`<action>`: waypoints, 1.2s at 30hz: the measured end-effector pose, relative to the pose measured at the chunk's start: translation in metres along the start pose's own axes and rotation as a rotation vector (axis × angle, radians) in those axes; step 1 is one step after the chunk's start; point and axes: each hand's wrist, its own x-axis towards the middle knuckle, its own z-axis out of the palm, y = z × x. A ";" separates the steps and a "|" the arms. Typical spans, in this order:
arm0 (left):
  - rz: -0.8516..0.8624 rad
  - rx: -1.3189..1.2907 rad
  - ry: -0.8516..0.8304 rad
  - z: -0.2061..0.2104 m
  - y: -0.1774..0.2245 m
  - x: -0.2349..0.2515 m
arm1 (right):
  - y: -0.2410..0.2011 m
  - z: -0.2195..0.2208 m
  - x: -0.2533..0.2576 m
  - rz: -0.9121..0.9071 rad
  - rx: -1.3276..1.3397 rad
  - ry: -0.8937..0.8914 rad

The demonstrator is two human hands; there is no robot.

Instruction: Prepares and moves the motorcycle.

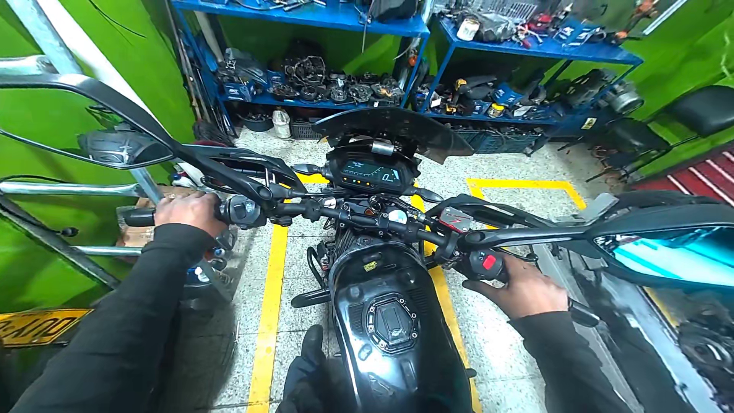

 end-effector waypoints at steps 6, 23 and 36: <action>-0.005 0.002 0.004 0.001 0.000 0.000 | 0.002 0.004 -0.002 -0.016 0.009 0.052; -0.013 0.004 -0.015 0.001 -0.001 0.001 | 0.008 0.016 -0.007 -0.120 0.040 0.208; 0.000 0.014 -0.024 -0.002 0.001 -0.001 | 0.000 -0.030 0.022 0.134 0.071 -0.492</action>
